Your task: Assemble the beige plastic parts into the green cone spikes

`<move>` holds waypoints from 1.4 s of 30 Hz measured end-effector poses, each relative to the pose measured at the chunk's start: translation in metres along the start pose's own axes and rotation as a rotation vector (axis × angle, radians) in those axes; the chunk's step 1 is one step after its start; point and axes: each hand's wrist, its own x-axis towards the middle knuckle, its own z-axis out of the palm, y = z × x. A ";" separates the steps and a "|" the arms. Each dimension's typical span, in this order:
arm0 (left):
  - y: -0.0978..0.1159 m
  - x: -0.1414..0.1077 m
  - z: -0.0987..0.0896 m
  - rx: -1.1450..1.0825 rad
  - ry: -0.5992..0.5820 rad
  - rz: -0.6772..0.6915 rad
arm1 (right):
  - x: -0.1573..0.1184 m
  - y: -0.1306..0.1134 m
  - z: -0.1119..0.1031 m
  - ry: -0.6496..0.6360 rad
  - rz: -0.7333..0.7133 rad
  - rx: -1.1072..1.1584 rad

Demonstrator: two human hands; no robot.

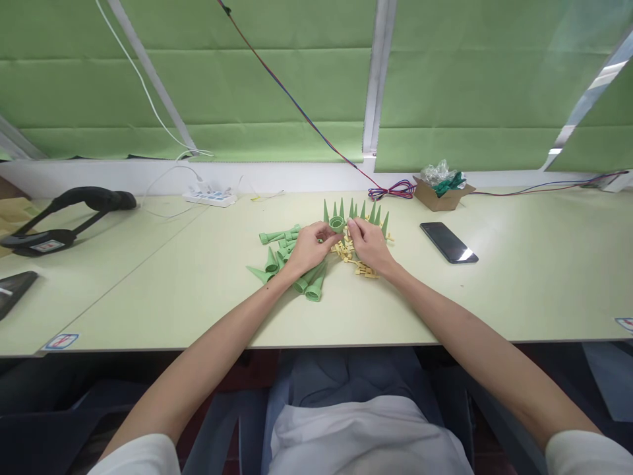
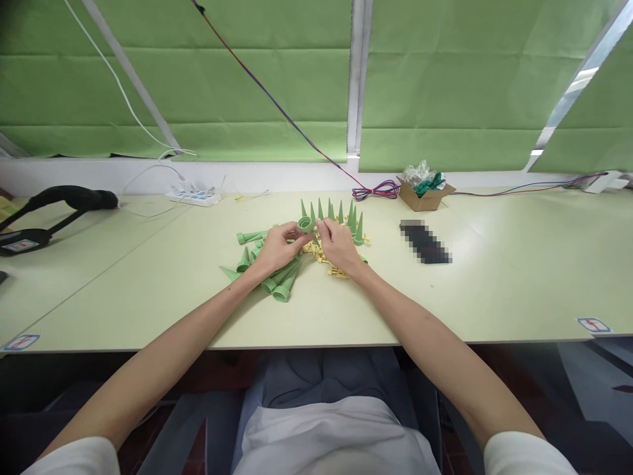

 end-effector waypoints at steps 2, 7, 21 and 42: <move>0.002 0.000 -0.001 -0.053 -0.045 -0.072 | 0.000 -0.001 -0.001 0.004 0.005 0.013; 0.005 0.000 -0.003 -0.341 -0.170 -0.248 | -0.001 -0.002 -0.002 0.003 0.006 0.045; 0.001 0.006 0.000 -0.689 -0.193 -0.461 | -0.002 -0.001 -0.003 -0.066 -0.022 0.059; 0.007 0.000 -0.010 -0.399 -0.221 -0.235 | 0.000 0.001 -0.003 -0.074 -0.043 -0.005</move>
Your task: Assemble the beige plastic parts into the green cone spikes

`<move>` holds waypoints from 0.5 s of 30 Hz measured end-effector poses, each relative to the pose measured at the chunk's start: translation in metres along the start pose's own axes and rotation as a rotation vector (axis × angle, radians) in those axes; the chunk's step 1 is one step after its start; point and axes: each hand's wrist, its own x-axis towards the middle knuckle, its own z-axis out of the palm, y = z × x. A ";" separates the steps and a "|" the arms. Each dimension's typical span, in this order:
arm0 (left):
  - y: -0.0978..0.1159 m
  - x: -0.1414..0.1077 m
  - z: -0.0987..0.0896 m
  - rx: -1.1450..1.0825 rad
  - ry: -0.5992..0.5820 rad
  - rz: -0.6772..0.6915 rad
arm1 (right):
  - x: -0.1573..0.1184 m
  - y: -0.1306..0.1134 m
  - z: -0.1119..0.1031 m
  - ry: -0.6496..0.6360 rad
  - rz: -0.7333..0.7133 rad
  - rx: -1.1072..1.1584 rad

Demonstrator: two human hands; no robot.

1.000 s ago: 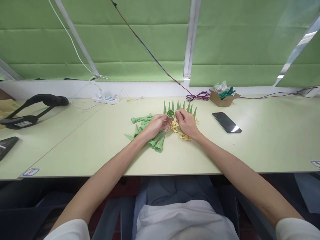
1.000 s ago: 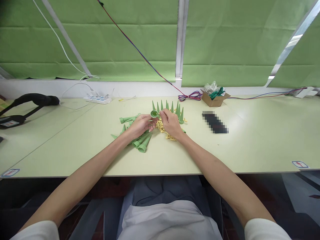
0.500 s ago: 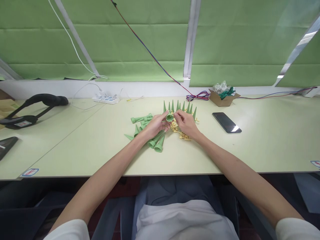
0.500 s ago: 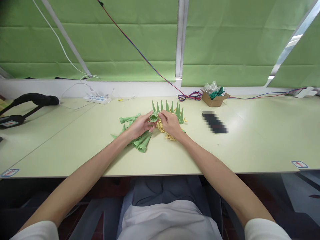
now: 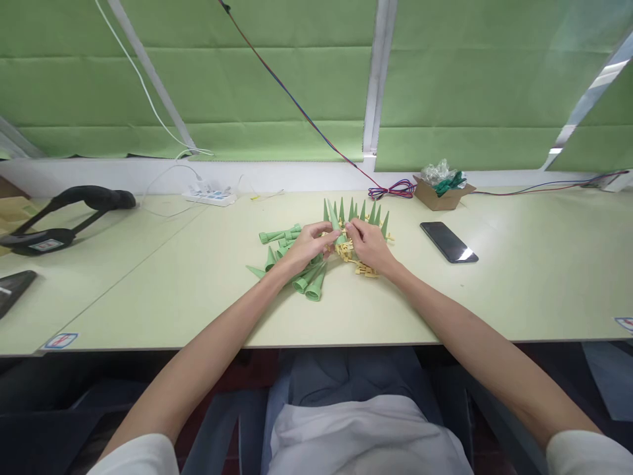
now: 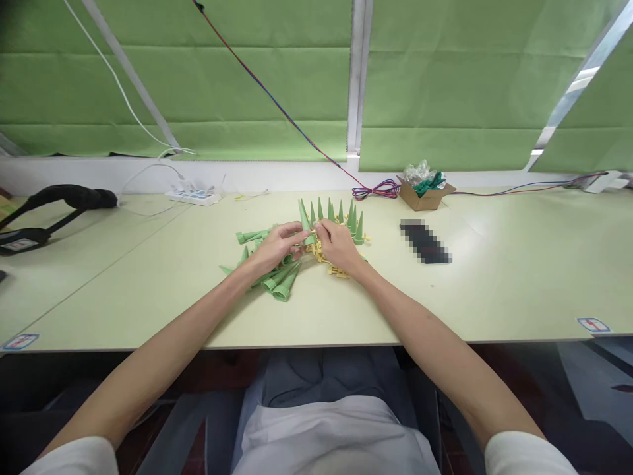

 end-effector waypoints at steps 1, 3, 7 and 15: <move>0.000 0.000 0.000 0.063 0.007 0.028 | 0.000 0.000 0.000 0.000 0.001 -0.008; -0.002 0.000 0.001 0.195 0.046 0.091 | 0.001 0.002 0.001 0.005 0.005 -0.025; -0.011 0.002 0.003 0.398 0.177 0.310 | 0.002 0.006 0.002 0.025 0.020 -0.053; -0.012 0.003 0.005 0.556 0.260 0.335 | 0.002 0.005 0.005 0.099 0.041 -0.043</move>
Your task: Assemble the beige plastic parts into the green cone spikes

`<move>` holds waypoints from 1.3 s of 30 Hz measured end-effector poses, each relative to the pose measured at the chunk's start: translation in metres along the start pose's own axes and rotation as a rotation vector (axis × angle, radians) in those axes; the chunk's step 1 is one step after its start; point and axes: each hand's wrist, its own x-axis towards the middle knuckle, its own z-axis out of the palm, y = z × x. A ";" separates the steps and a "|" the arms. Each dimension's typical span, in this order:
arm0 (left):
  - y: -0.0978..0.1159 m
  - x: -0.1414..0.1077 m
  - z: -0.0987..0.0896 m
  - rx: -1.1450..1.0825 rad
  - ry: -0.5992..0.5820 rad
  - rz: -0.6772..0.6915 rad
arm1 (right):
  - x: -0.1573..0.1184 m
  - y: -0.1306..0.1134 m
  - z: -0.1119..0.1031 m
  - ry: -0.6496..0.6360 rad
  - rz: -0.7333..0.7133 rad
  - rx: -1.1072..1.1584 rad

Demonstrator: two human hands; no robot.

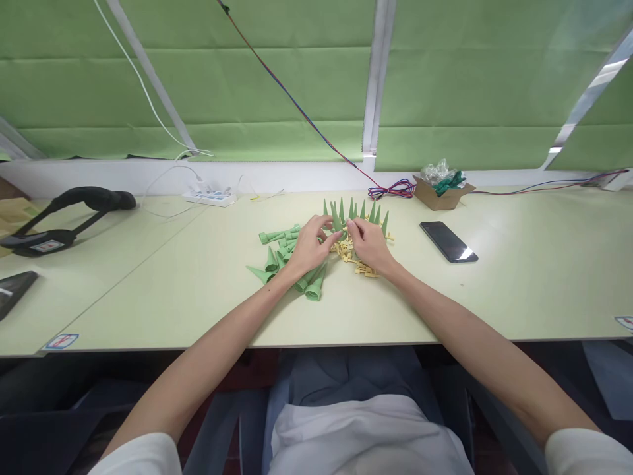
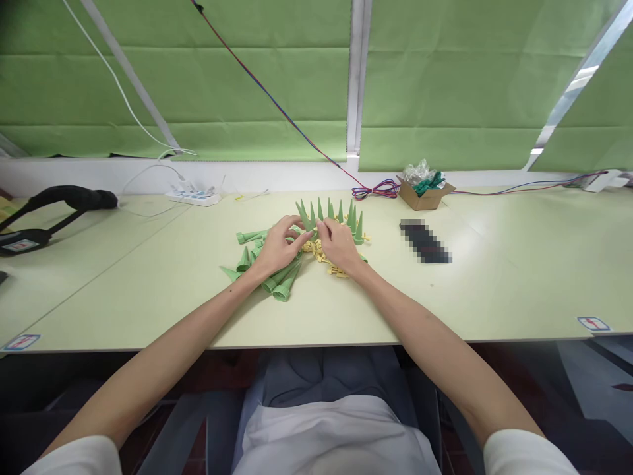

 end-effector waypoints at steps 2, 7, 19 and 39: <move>0.001 0.000 -0.001 0.005 0.011 -0.021 | 0.000 -0.001 0.000 0.020 0.002 0.010; 0.003 0.001 -0.001 -0.084 -0.039 -0.141 | 0.000 -0.001 -0.001 0.056 0.001 0.034; 0.013 0.004 -0.006 -0.667 -0.264 -0.537 | -0.001 -0.002 -0.003 -0.036 -0.024 0.107; 0.010 0.002 -0.012 -0.512 -0.319 -0.356 | -0.001 -0.002 -0.005 -0.047 -0.009 0.054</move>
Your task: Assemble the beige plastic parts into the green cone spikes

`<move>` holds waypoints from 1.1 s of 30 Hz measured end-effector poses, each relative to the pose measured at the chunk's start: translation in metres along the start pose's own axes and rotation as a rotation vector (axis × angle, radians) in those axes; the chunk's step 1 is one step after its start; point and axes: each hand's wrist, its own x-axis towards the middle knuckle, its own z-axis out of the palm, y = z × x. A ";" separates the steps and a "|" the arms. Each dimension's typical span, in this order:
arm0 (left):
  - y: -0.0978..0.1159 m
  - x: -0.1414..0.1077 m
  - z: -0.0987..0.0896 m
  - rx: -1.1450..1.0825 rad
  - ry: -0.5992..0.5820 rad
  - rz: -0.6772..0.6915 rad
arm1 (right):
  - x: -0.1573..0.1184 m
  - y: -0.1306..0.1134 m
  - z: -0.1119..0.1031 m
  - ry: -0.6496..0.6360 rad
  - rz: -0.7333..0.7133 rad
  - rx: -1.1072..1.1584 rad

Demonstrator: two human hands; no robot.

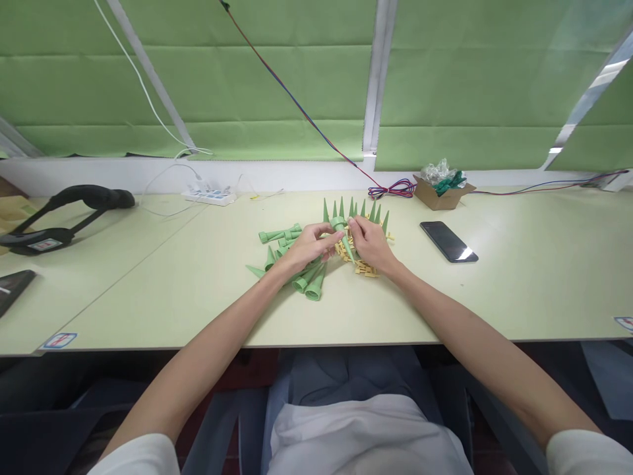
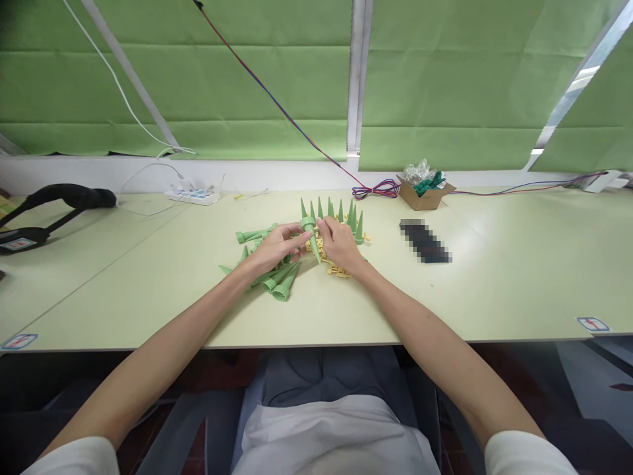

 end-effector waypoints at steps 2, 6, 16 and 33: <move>0.000 -0.001 -0.001 0.088 0.006 0.027 | 0.000 0.000 0.000 -0.001 -0.002 -0.009; 0.000 -0.002 0.000 0.211 0.044 0.070 | 0.001 0.000 0.000 -0.007 0.003 -0.018; 0.000 0.000 0.005 0.318 0.117 0.142 | 0.001 0.001 0.000 0.009 0.002 -0.009; -0.006 0.002 0.006 0.457 0.252 0.371 | 0.000 -0.006 -0.001 0.078 -0.017 0.053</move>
